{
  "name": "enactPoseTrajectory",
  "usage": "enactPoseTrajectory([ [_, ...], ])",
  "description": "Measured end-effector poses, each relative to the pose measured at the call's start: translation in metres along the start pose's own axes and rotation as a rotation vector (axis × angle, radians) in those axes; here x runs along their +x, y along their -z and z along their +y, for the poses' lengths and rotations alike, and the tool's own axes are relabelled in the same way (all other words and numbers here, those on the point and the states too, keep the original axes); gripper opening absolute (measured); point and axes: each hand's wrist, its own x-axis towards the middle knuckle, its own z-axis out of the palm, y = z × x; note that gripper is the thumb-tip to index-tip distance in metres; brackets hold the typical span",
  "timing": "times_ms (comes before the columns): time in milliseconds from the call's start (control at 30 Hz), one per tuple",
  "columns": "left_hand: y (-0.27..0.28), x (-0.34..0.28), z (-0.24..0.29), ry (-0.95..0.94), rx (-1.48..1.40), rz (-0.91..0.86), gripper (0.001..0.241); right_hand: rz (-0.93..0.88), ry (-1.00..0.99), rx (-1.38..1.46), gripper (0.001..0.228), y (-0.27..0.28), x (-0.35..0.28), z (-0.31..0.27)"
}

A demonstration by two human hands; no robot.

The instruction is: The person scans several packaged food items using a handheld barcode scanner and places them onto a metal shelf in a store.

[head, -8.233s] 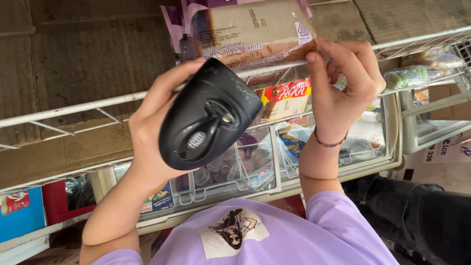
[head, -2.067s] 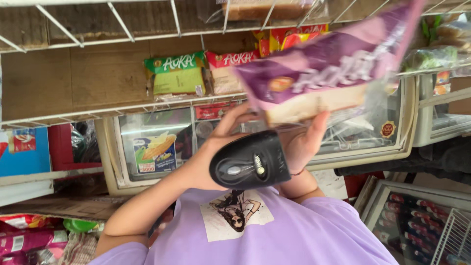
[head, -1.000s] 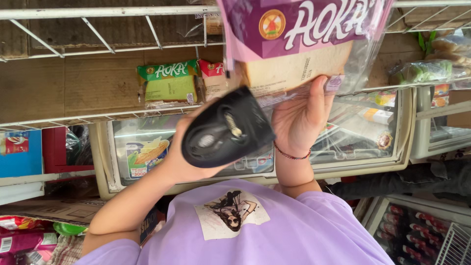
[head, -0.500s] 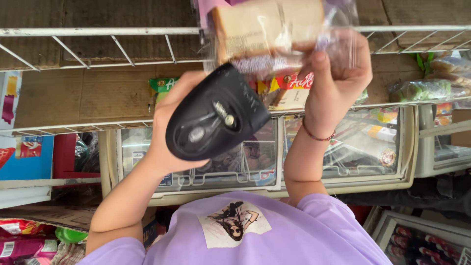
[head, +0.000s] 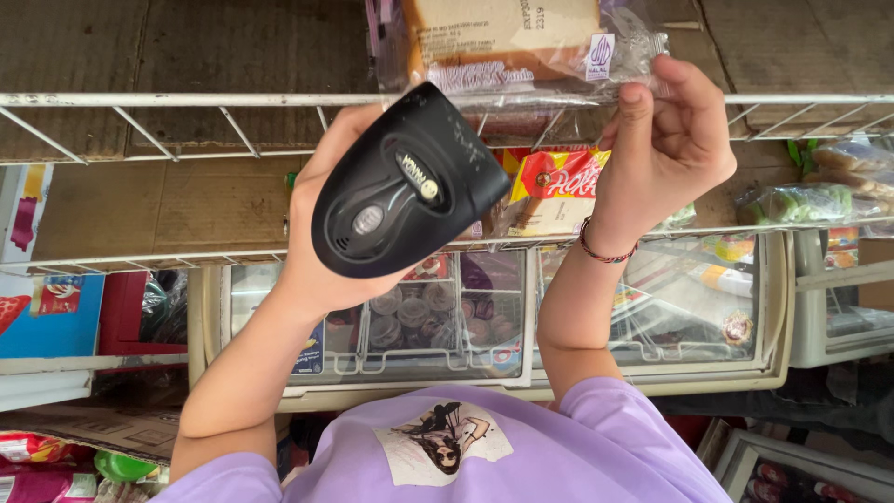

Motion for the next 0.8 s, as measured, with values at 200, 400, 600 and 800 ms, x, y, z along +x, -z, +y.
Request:
enactPoseTrajectory([
  [200,-0.002,0.004,0.002,0.052,0.089,0.075,0.036,0.005,0.153,-0.248,0.017,-0.006,0.005,-0.002],
  [400,-0.002,0.007,0.005,0.029,0.177,0.087,0.04,-0.013,0.156,-0.357,0.014,-0.01,0.006,-0.012],
  [600,0.004,-0.001,0.001,0.077,0.013,0.119,0.048,-0.025,0.141,-0.282,0.023,0.0,-0.002,0.002],
  [800,0.014,-0.03,-0.014,0.199,-0.096,0.13,0.046,0.015,0.159,-0.163,0.032,0.005,-0.022,0.009],
])
